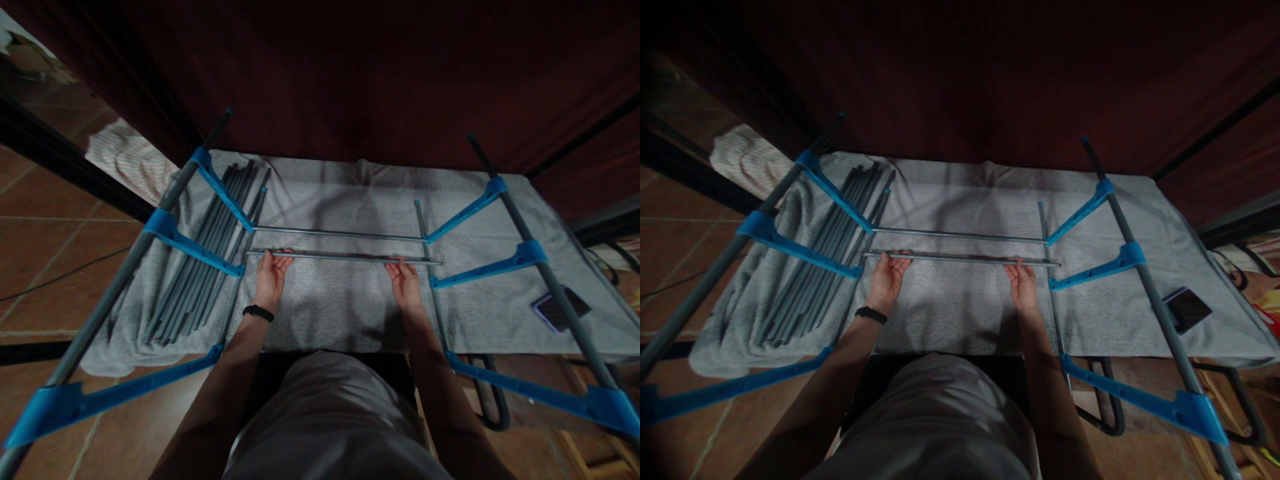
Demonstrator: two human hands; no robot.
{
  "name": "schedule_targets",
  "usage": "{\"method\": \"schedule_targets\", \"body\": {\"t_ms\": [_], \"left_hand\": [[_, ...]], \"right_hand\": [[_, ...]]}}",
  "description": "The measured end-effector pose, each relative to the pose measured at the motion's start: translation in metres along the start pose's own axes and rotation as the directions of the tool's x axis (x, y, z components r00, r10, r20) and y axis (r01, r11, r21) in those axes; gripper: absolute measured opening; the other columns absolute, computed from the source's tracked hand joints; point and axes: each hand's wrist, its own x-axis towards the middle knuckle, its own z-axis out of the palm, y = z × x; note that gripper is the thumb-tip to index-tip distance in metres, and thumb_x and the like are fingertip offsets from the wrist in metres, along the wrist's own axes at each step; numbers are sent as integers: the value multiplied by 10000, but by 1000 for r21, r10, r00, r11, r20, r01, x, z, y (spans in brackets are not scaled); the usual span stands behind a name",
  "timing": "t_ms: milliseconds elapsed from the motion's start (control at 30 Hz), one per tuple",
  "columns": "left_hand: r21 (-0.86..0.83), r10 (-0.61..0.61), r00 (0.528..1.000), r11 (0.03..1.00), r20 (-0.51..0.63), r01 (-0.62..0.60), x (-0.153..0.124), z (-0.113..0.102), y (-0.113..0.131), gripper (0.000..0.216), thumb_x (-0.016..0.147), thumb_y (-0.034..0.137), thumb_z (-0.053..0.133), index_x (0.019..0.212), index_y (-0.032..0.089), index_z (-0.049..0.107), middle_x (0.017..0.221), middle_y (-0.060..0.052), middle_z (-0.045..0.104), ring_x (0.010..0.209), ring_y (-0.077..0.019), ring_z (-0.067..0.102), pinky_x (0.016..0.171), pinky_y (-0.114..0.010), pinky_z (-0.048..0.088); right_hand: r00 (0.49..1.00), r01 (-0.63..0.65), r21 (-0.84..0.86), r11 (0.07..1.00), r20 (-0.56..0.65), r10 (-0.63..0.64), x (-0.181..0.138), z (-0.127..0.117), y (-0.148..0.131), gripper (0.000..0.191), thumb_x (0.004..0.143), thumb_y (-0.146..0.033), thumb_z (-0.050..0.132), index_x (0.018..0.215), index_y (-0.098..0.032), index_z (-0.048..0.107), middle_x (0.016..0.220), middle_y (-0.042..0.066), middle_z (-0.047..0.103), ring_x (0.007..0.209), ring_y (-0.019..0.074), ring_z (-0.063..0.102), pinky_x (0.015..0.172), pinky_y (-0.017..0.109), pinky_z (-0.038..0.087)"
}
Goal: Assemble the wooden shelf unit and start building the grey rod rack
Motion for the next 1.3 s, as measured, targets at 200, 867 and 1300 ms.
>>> {"method": "schedule_targets", "body": {"t_ms": [200, 867, 1300], "left_hand": [[-15, -13, 1000, 1000, -11, 13, 1, 1, 1, 396, 1010, 553, 657, 907, 172, 672, 895, -110, 788, 933, -215, 794, 921, -371, 621], [-23, -10, 1000, 1000, 19, 10, -2, 0, 1, 248, 953, 338, 785, 829, 167, 655, 837, -64, 796, 828, -173, 792, 884, -341, 647], [-38, 12, 999, 999, 45, -11, -4, 0, 0, 272, 871, 281, 868, 796, 172, 631, 876, -46, 793, 870, -178, 789, 877, -334, 637]], "right_hand": [[1000, 15, 8, 1000, -10, -15, 2, -2, 3, 341, 809, -321, 902, 736, -251, 576, 696, -79, 719, 682, 103, 736, 812, 258, 654], [1000, -22, 2, 1000, -4, 22, 3, -3, 1, 225, 808, -213, 883, 759, -236, 664, 772, -47, 760, 722, 127, 749, 923, 341, 650], [999, -33, -29, 999, 11, 33, 2, -4, 1, 117, 876, -186, 787, 816, -244, 705, 861, -30, 794, 804, 137, 767, 1002, 358, 623]]}}
